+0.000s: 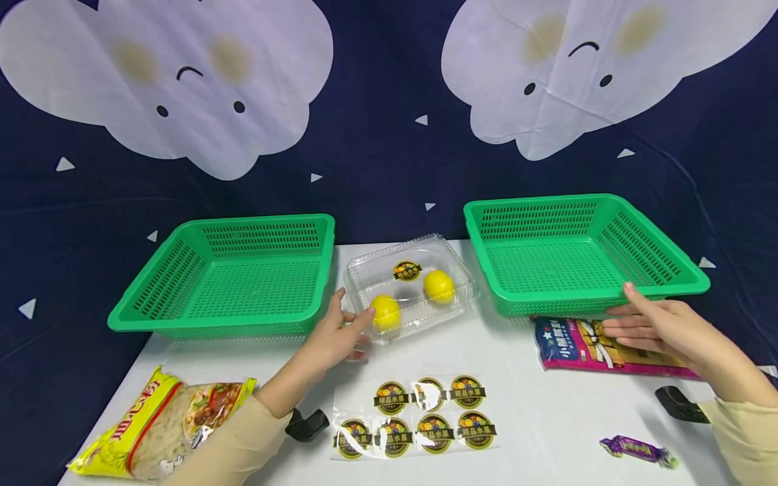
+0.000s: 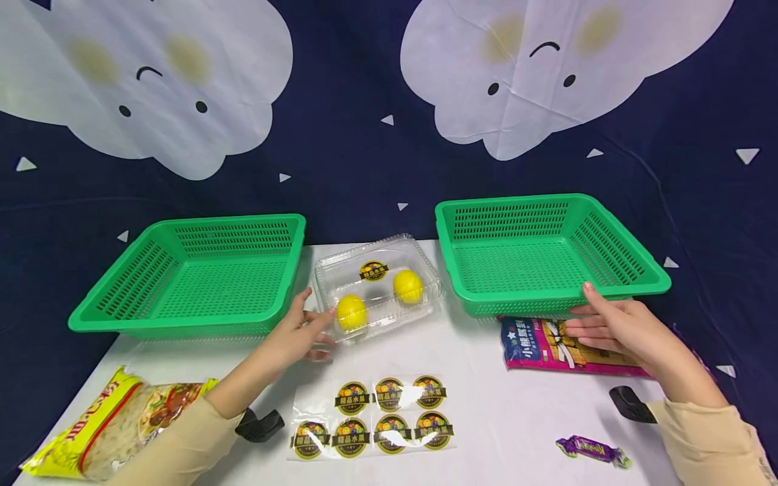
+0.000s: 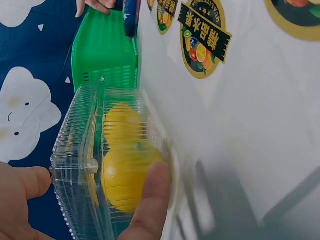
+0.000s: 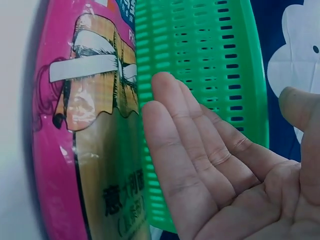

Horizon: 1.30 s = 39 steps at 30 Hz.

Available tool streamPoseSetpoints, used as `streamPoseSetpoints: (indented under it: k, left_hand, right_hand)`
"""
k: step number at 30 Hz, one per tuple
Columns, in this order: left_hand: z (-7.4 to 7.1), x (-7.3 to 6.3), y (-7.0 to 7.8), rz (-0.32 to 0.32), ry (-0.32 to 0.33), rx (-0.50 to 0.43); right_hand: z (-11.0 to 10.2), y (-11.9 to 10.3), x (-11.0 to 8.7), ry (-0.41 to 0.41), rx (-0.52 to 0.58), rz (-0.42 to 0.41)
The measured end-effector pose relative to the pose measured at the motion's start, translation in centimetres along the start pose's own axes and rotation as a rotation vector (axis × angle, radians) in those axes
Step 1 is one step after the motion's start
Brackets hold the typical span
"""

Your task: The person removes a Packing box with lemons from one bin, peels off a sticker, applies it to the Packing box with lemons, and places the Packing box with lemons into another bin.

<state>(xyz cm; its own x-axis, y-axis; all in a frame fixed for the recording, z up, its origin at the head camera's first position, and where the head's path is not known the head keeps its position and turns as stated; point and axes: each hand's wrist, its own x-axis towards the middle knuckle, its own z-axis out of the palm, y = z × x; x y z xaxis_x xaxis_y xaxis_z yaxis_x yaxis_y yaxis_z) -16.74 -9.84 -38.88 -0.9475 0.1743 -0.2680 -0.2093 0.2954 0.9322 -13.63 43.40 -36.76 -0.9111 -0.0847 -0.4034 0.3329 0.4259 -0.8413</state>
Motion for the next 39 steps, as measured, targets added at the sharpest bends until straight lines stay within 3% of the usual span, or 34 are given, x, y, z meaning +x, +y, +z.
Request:
streamPoseSetpoints:
  k: [5, 16, 27, 39]
  left_hand:
    - [-0.2, 0.4, 0.1, -0.067, -0.044, -0.109]
    - [-0.6, 0.9, -0.3, -0.102, -0.119, -0.211]
    - [-0.7, 1.3, -0.6, -0.114, -0.12, -0.264]
    - [-0.6, 1.4, -0.8, -0.1, -0.094, -0.274]
  right_hand:
    - [-0.1, 0.0, 0.5, -0.035, 0.061, 0.003]
    - [-0.3, -0.1, 1.2, -0.056, 0.193, 0.01]
    - [-0.7, 0.7, 1.5, -0.194, 0.444, -0.058]
    - [-0.5, 1.2, 1.7, -0.279, 0.536, -0.107]
